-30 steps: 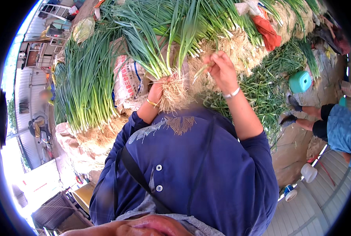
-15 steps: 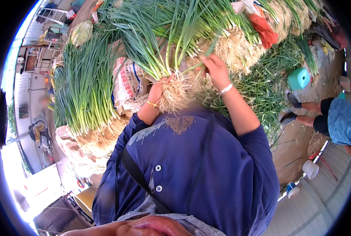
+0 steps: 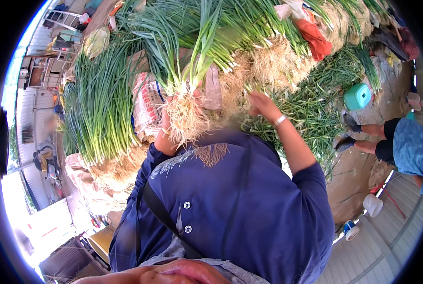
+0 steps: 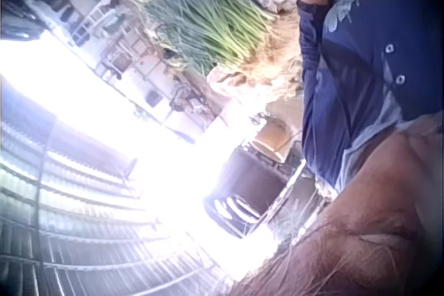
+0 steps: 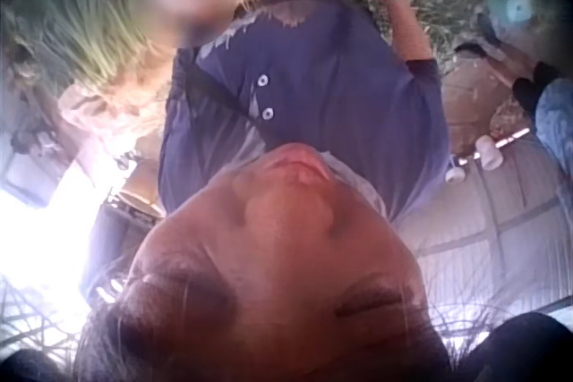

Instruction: The person processes green onions by hand, peeling away dry outer layers from the bulbs and placing the cleaned stalks onto a large central pile. The person also handles large pieces of brown paper to cover or organize sections of the onion pile.

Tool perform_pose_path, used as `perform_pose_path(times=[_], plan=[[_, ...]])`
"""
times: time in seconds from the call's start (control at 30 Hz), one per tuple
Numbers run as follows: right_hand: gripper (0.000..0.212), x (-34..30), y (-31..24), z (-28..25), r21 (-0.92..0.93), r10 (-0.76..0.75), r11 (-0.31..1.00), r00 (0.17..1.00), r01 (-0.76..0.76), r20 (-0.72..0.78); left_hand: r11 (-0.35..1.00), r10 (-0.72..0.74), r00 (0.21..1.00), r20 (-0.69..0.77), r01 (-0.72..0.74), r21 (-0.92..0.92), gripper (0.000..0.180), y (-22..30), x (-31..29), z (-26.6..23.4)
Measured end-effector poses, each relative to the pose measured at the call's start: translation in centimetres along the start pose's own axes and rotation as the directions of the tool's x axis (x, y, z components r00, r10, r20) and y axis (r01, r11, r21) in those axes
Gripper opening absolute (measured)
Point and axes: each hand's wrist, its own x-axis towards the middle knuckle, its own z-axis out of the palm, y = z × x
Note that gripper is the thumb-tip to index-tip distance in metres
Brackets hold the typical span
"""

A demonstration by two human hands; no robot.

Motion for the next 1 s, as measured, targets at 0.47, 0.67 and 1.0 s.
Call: perform_pose_path(times=[0.47, 0.67, 1.0], plan=[[0.028, 5.0, -7.0, 11.0, 0.502, -0.148, 0.862, 0.982, 0.068, 0.121, 0.945, 0.164, 0.966, -0.202, -0.094, 0.314, 0.028, -1.7, 1.0, -5.4], [0.017, 0.1, -9.3, 9.2, -0.079, -0.285, 0.940, 0.890, 0.332, 0.356, 0.993, 0.084, 0.990, -0.114, -0.073, 0.097, 0.052, -1.2, 1.1, -4.2], [0.005, -4.0, -8.7, 4.5, -0.165, -0.418, 0.828, 0.785, 0.536, 0.457, 0.935, 0.004, 0.997, -0.075, 0.023, 0.355, 0.053, -2.3, 1.7, -1.7]])
